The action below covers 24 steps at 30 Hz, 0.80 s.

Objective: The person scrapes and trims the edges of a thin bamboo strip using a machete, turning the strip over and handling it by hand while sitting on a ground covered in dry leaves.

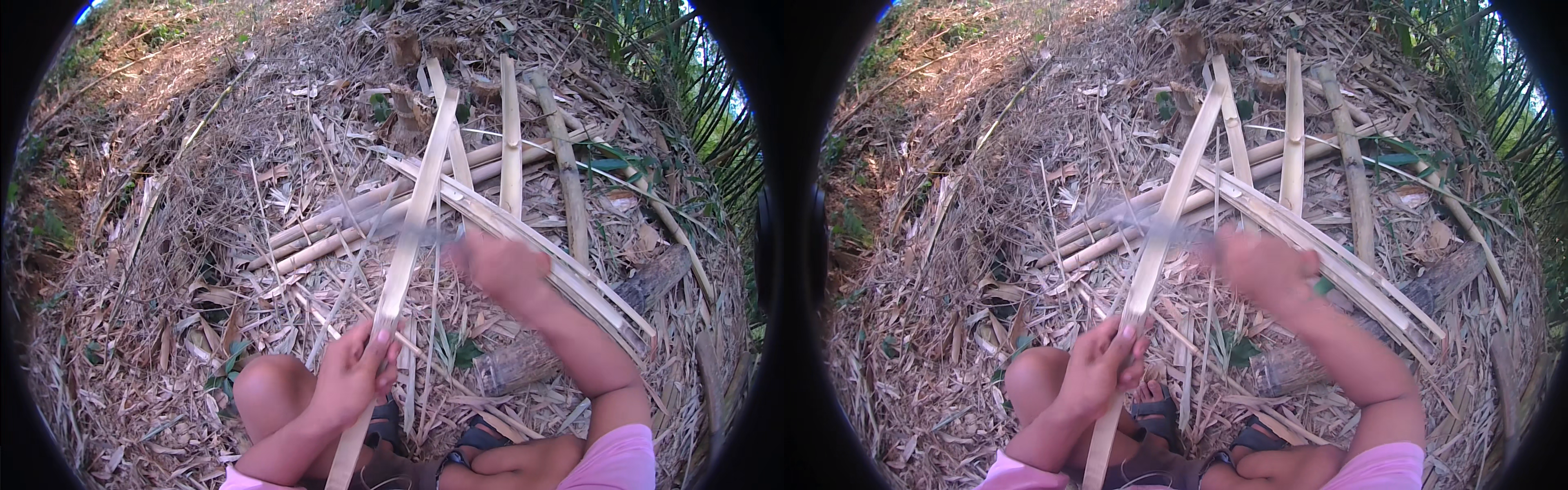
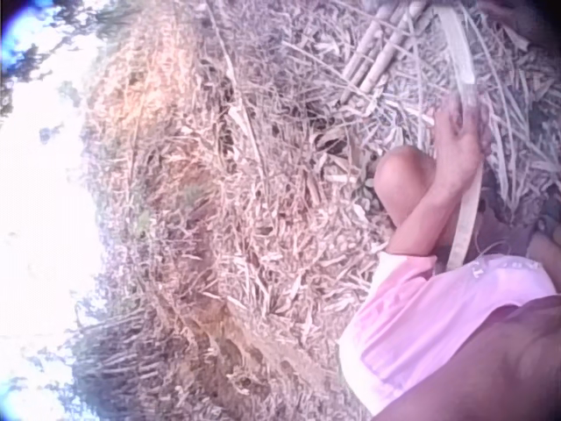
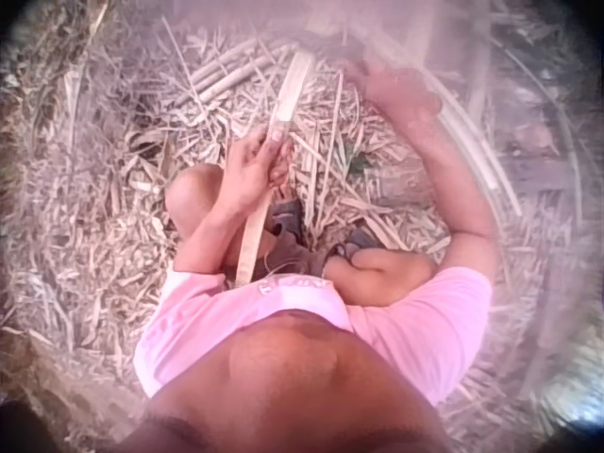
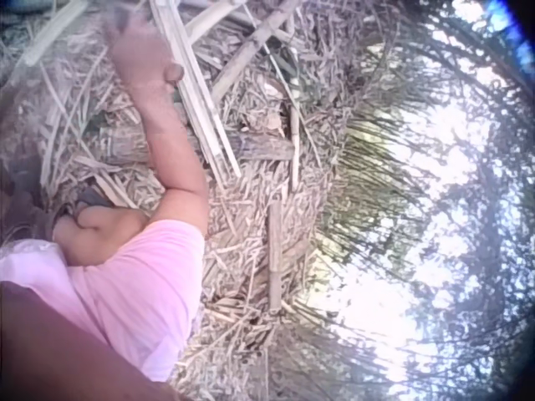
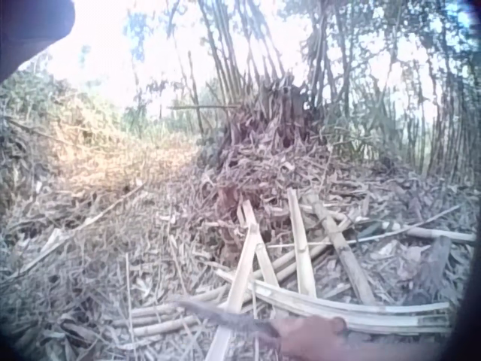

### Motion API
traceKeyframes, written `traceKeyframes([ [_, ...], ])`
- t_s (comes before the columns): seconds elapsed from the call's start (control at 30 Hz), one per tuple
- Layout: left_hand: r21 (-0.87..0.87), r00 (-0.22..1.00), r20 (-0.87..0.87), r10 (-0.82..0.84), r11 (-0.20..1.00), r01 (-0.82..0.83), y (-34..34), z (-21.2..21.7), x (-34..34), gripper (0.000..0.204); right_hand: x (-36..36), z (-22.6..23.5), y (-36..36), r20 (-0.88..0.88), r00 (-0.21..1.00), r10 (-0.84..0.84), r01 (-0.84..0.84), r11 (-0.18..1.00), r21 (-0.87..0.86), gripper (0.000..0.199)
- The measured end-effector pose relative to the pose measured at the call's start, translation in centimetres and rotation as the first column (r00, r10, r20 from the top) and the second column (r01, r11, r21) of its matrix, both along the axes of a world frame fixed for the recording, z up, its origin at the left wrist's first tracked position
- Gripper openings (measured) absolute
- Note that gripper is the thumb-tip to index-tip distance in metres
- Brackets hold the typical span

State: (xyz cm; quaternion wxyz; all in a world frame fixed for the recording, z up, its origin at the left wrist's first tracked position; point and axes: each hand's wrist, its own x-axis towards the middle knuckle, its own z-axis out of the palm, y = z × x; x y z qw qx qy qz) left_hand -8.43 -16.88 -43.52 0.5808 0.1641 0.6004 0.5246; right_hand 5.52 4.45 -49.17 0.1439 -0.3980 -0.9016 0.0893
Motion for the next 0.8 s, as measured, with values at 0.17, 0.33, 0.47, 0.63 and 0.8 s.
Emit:
traceKeyframes([
  [0.17, 0.041, 0.997, -0.059, -0.046, 0.998, 0.048, 2.3, 0.7, 0.1, 0.027, 4.0, 0.3, 5.2, -0.234, 0.966, -0.115, 0.074, 0.981, -0.178, 0.056],
  [0.33, 0.116, 1.000, 0.002, -0.010, 0.993, 0.009, 3.5, -1.1, -0.5, 0.022, 0.2, 1.2, -3.4, -0.263, 0.909, 0.322, -0.348, 0.936, -0.057, 0.054],
  [0.47, 0.078, 0.997, -0.040, 0.060, 0.995, -0.057, 3.0, -0.2, 0.2, 0.023, 0.0, 2.0, -4.5, -0.253, 0.888, 0.385, -0.405, 0.914, -0.031, 0.057],
  [0.63, 0.070, 0.998, -0.034, 0.051, 0.996, -0.048, 2.0, 0.1, 0.4, 0.023, -0.1, 1.0, -4.2, -0.280, 0.853, 0.440, -0.440, 0.896, 0.067, 0.058],
  [0.8, 0.024, 1.000, -0.025, -0.005, 1.000, 0.006, 1.9, -0.3, 0.5, 0.025, 0.5, -0.6, -2.0, -0.208, 0.834, 0.512, -0.466, 0.854, 0.233, 0.057],
])
